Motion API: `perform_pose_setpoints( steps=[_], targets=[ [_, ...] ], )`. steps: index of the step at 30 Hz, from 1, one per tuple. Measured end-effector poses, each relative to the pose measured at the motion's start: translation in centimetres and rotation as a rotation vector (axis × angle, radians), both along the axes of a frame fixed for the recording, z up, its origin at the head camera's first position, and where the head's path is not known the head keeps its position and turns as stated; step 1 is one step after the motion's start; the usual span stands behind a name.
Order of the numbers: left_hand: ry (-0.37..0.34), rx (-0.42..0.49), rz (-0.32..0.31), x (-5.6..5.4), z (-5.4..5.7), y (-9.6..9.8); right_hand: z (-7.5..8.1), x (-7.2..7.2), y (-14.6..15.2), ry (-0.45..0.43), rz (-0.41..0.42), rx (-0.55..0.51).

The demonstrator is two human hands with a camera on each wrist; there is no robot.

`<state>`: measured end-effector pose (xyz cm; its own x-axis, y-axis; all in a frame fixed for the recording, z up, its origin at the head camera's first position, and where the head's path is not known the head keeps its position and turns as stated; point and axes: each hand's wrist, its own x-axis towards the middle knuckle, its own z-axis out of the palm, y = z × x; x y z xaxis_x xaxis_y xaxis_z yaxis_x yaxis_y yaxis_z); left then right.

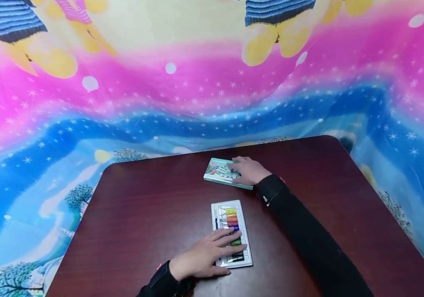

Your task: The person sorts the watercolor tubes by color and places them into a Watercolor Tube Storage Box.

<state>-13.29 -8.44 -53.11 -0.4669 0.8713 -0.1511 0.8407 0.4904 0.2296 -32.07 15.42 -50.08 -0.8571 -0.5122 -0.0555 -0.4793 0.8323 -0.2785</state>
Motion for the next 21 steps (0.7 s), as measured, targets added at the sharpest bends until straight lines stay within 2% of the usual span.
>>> perform_pose_setpoints(
  steps=[3,9,13,17,21],
  targets=[
    [0.0,-0.001,-0.005,-0.1,0.1,-0.1,-0.2,-0.2,-0.1,-0.064,0.0,0.004],
    [0.014,-0.003,-0.005,-0.1,0.2,-0.2,-0.1,0.8,-1.3,-0.028,-0.042,0.062],
    [0.024,0.003,0.002,-0.1,0.3,-0.3,0.0,1.2,-1.6,-0.053,-0.077,0.069],
    [0.016,0.005,0.004,0.0,0.2,-0.3,0.0,1.4,-1.7,-0.101,-0.11,0.02],
    [-0.005,0.008,0.007,0.1,0.1,-0.2,-0.4,1.6,-1.5,-0.115,-0.137,-0.053]
  ],
)
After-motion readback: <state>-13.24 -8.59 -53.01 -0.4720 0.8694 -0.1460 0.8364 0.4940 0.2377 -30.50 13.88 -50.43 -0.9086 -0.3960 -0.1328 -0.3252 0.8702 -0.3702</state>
